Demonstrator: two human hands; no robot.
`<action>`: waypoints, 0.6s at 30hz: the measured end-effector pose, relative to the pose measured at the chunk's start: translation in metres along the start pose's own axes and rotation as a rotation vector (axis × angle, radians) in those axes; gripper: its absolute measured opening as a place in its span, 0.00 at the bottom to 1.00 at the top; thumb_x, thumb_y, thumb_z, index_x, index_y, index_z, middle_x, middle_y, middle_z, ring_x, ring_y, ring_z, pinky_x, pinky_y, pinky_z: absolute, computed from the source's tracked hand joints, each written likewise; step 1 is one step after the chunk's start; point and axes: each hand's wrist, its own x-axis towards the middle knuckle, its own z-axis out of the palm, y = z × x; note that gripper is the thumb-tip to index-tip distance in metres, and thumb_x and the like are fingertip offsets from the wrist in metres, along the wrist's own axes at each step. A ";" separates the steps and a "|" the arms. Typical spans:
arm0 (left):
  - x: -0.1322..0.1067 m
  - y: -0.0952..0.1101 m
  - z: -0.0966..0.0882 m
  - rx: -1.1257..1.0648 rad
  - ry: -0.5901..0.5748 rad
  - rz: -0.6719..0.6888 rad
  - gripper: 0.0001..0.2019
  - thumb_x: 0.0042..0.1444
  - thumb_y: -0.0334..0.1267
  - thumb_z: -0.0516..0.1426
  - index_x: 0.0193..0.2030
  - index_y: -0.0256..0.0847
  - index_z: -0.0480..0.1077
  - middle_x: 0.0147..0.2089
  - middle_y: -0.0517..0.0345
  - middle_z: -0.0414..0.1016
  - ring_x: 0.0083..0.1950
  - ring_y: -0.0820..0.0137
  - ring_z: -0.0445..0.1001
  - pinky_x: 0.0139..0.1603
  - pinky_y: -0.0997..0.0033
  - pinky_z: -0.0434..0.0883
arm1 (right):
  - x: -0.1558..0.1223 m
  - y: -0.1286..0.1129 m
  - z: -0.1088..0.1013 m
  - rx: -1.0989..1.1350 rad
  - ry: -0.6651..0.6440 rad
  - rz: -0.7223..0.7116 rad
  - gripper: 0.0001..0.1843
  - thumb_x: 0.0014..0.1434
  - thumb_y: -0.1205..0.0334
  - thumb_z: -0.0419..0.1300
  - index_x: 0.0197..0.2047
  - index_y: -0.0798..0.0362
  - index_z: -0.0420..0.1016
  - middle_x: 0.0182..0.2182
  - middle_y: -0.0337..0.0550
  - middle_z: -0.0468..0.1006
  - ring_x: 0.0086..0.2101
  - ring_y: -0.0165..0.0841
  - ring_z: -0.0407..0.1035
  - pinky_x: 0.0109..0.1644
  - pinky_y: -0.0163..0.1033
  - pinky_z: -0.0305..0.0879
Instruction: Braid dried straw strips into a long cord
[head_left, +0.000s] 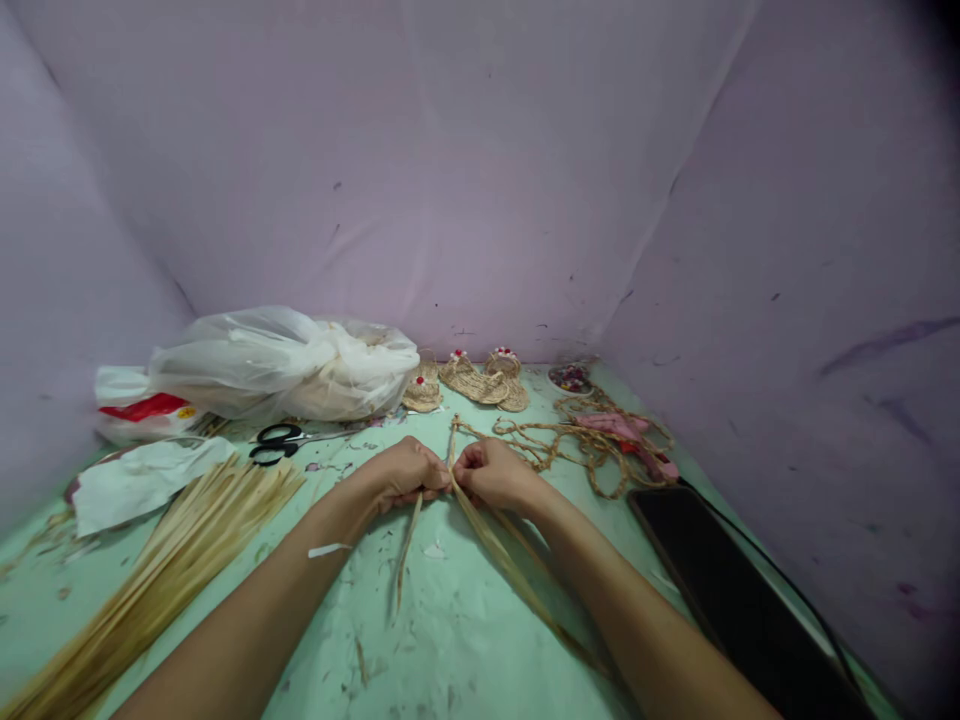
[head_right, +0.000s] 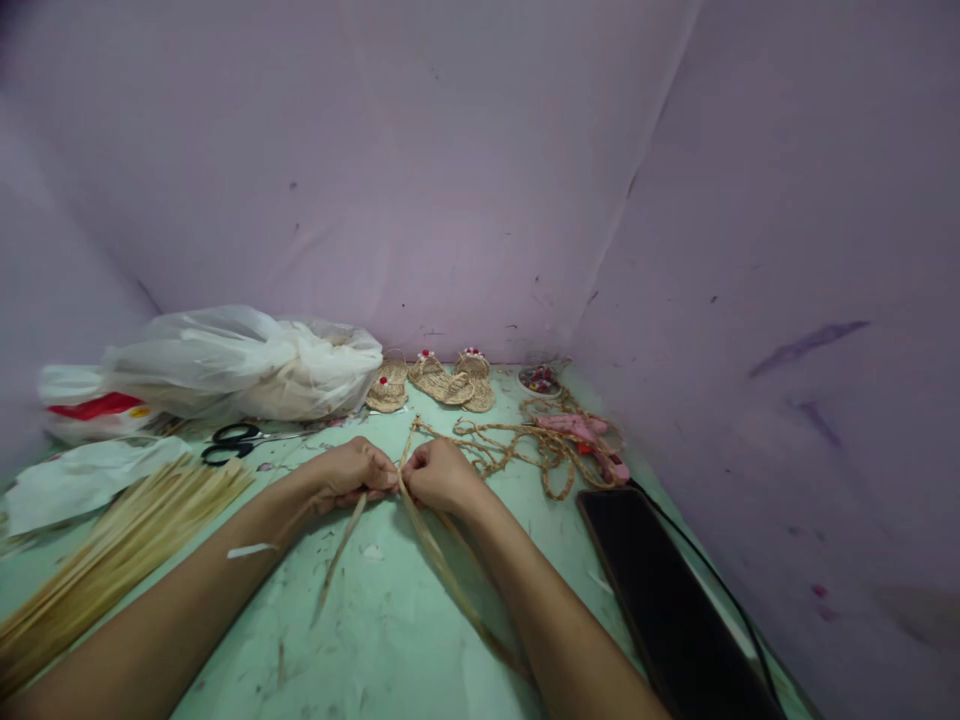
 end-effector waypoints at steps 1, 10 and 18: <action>0.000 0.000 0.000 0.021 0.015 -0.001 0.06 0.36 0.35 0.53 0.19 0.34 0.67 0.10 0.66 0.57 0.09 0.81 0.46 0.10 0.78 0.43 | 0.001 0.001 0.000 -0.016 0.004 -0.018 0.05 0.40 0.67 0.52 0.20 0.56 0.68 0.13 0.36 0.66 0.16 0.24 0.57 0.18 0.28 0.49; -0.002 0.003 0.003 0.101 0.074 0.005 0.04 0.37 0.32 0.53 0.17 0.34 0.66 0.08 0.66 0.55 0.10 0.82 0.47 0.11 0.79 0.45 | 0.002 0.003 -0.002 0.099 -0.063 -0.059 0.05 0.38 0.69 0.53 0.18 0.58 0.70 0.14 0.36 0.66 0.16 0.22 0.54 0.19 0.28 0.49; -0.003 0.002 0.000 0.040 -0.036 0.008 0.07 0.36 0.35 0.54 0.22 0.32 0.68 0.12 0.63 0.62 0.11 0.82 0.47 0.12 0.78 0.43 | 0.002 0.005 -0.001 0.022 -0.005 -0.046 0.07 0.39 0.66 0.52 0.20 0.58 0.70 0.14 0.37 0.66 0.17 0.23 0.54 0.19 0.29 0.48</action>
